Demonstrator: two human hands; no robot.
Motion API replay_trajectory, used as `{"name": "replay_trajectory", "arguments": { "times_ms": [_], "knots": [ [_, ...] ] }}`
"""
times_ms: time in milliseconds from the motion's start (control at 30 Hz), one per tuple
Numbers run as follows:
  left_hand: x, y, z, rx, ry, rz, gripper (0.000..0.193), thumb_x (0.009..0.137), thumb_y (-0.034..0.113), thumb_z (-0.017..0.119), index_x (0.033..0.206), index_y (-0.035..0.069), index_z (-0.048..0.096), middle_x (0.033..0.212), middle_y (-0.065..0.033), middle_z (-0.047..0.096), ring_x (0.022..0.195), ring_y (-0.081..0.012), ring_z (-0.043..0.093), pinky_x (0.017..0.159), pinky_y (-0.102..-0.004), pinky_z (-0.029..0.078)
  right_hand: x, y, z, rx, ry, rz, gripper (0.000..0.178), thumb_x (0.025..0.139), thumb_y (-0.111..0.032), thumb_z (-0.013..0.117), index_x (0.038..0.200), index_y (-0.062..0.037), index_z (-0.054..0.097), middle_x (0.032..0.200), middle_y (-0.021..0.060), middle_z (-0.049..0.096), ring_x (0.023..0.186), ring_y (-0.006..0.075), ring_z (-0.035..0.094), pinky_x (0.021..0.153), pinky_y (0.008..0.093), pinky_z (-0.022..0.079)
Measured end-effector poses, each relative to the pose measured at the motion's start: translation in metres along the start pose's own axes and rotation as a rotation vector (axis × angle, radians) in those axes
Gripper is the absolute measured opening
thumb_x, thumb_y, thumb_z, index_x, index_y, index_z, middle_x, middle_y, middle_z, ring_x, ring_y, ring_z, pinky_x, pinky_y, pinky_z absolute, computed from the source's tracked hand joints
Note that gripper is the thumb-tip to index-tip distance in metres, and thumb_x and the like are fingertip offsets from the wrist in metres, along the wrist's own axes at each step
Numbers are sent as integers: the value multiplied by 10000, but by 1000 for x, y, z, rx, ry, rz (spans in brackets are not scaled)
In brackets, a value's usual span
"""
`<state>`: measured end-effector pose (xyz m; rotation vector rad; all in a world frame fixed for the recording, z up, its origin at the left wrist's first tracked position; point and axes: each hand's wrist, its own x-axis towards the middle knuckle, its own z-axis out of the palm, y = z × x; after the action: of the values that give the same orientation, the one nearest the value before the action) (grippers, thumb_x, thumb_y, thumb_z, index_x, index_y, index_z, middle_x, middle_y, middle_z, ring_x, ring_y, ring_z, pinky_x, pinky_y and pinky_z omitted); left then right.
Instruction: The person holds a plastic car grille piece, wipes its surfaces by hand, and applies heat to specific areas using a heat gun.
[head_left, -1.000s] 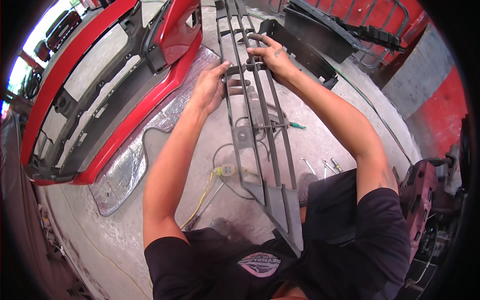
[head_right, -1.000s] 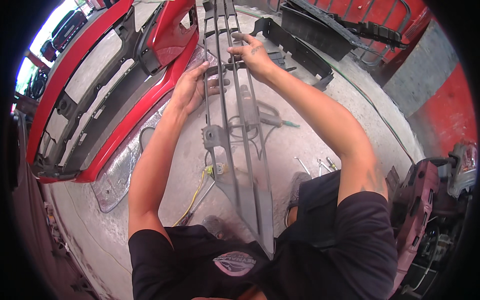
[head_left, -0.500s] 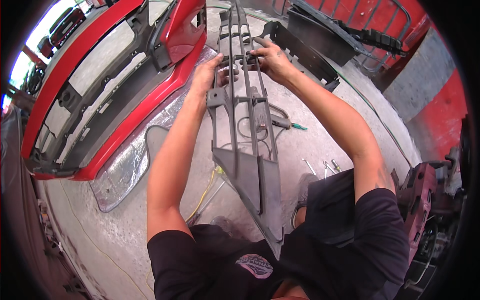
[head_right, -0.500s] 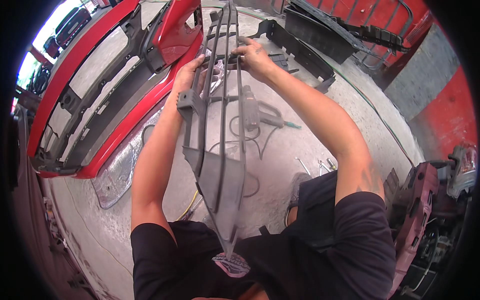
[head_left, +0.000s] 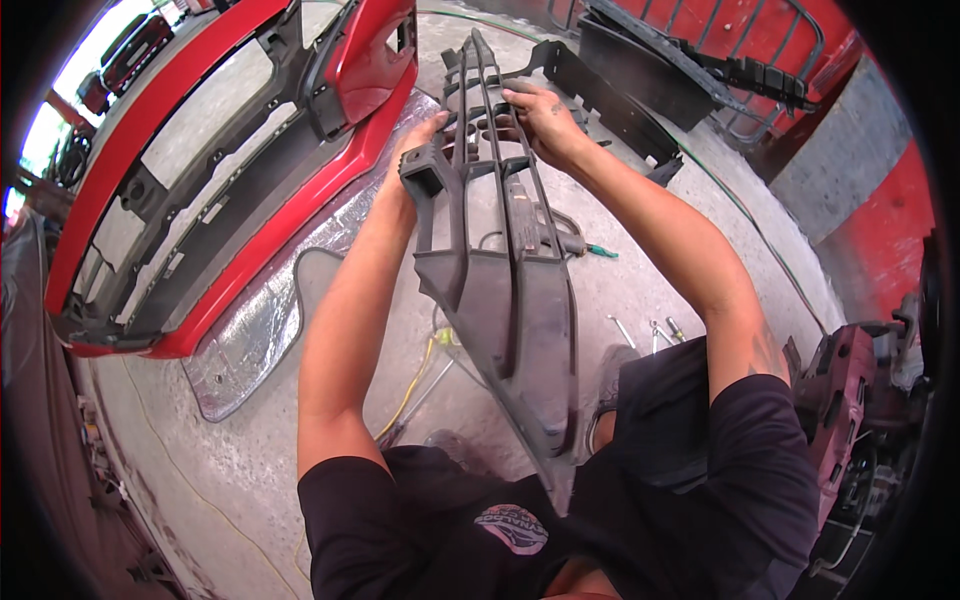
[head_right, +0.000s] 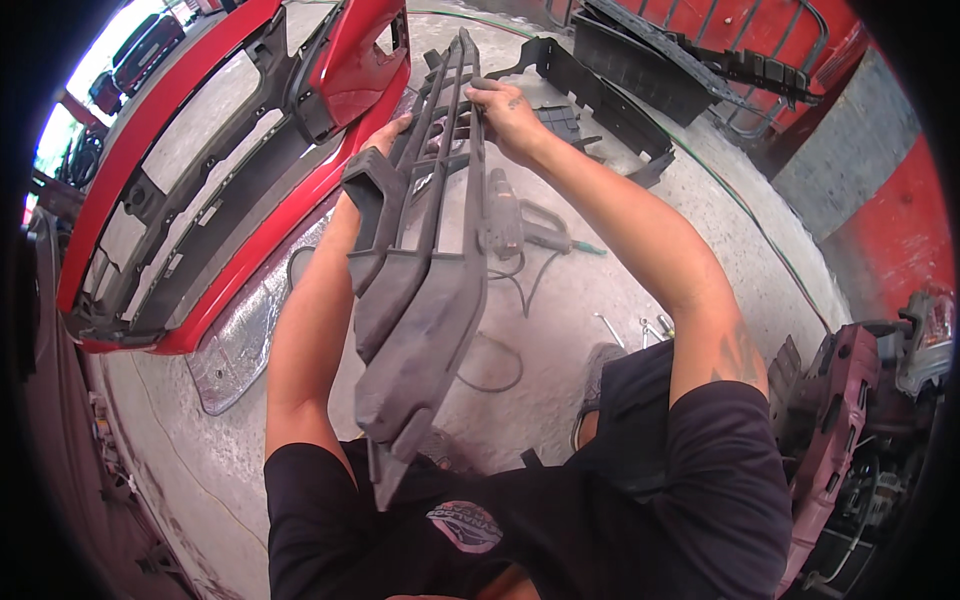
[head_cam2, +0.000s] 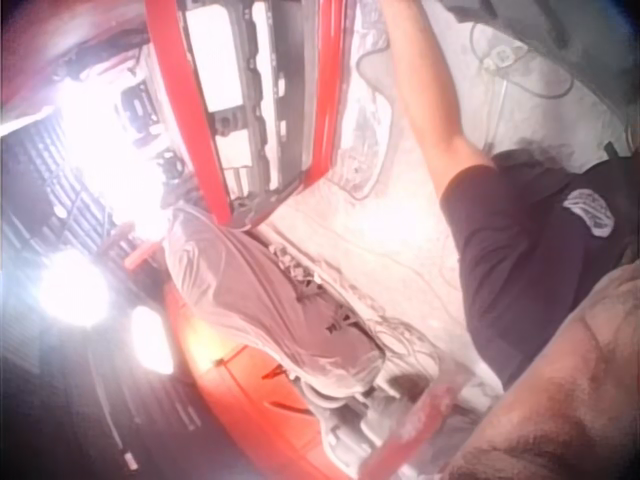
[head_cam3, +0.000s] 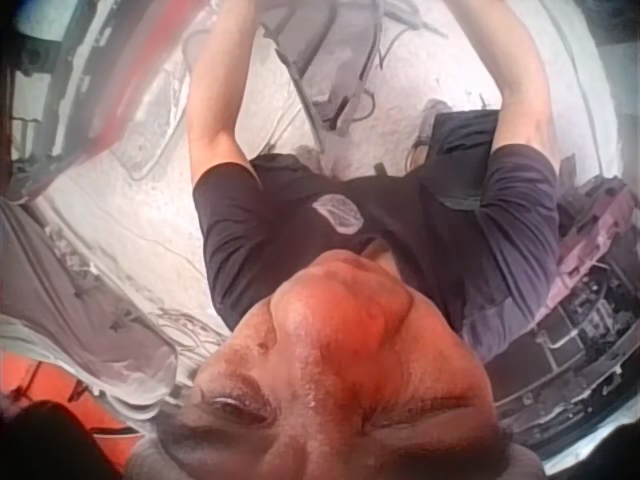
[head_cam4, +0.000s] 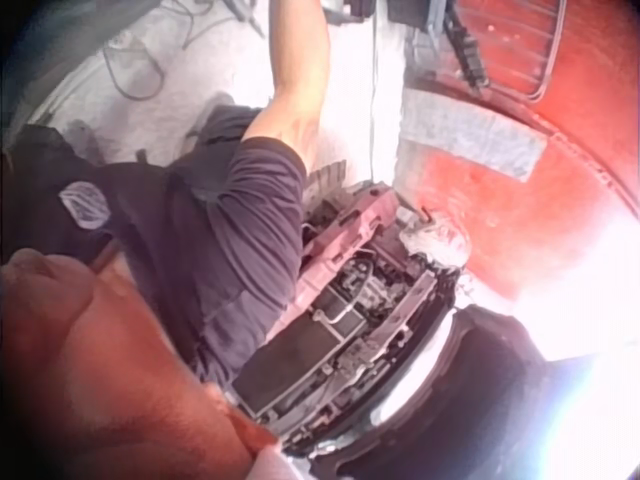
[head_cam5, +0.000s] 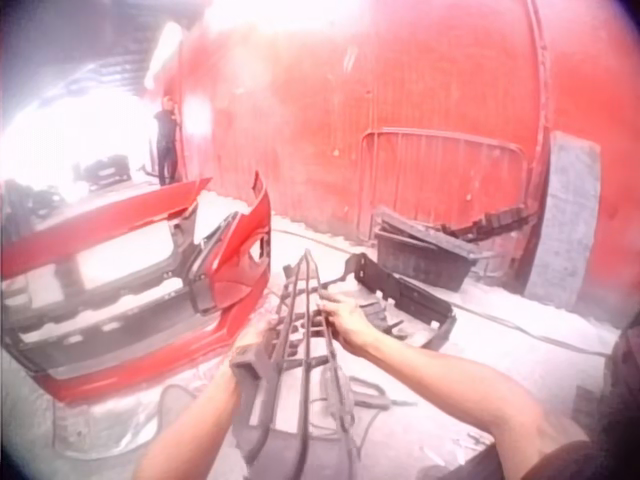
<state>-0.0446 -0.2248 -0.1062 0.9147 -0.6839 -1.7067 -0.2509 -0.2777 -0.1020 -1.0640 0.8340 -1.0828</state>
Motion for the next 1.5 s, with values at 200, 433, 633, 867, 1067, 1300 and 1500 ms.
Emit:
{"name": "replay_trajectory", "arguments": {
  "times_ms": [200,433,633,867,1067,1300,1500],
  "knots": [
    [4,-8,-18,119,-30,216,314,975,333,627,1071,36,656,910,-107,691,749,-238,675,661,-365,574,-8,-7,15,71,-7,0,234,995,-143,500,1158,0,587,970,114,682,845,241,705,773,410,600],
    [8,0,-27,109,5,-20,292,946,347,647,1034,70,678,817,-46,644,650,-179,611,586,-307,529,-15,-9,14,6,12,10,444,976,-77,418,1395,56,482,1088,191,664,926,329,726,745,409,620],
    [4,2,-15,-22,3,-37,274,970,311,621,1064,63,689,875,-82,712,677,-192,667,595,-308,543,-10,-5,6,59,33,10,300,950,-71,434,1201,55,539,1005,218,647,892,362,718,764,466,623],
    [4,10,-22,40,-7,-78,354,993,366,565,1033,47,714,848,-96,736,677,-200,695,602,-288,562,-11,-5,8,68,-4,5,153,939,-78,450,1024,21,530,953,195,636,841,345,707,772,449,616],
    [1,7,-21,47,18,-41,318,980,353,573,1024,58,686,840,-100,728,668,-212,686,613,-324,559,-16,-5,8,15,-18,14,229,957,-121,448,1113,-44,598,1022,91,673,868,220,689,753,380,569],
    [-8,4,-17,120,-9,-44,280,992,339,572,1035,69,633,804,-89,701,725,-221,696,670,-352,564,-11,-12,0,-52,59,38,288,982,-195,566,1152,33,607,970,155,697,782,261,710,716,393,598],
    [-12,4,-21,96,-169,-8,290,1051,232,502,1224,4,552,1065,-132,684,853,-264,711,742,-399,596,-6,-14,-8,-183,85,73,363,923,-267,706,1058,65,646,889,188,702,732,274,714,649,402,619]
  ]
}}
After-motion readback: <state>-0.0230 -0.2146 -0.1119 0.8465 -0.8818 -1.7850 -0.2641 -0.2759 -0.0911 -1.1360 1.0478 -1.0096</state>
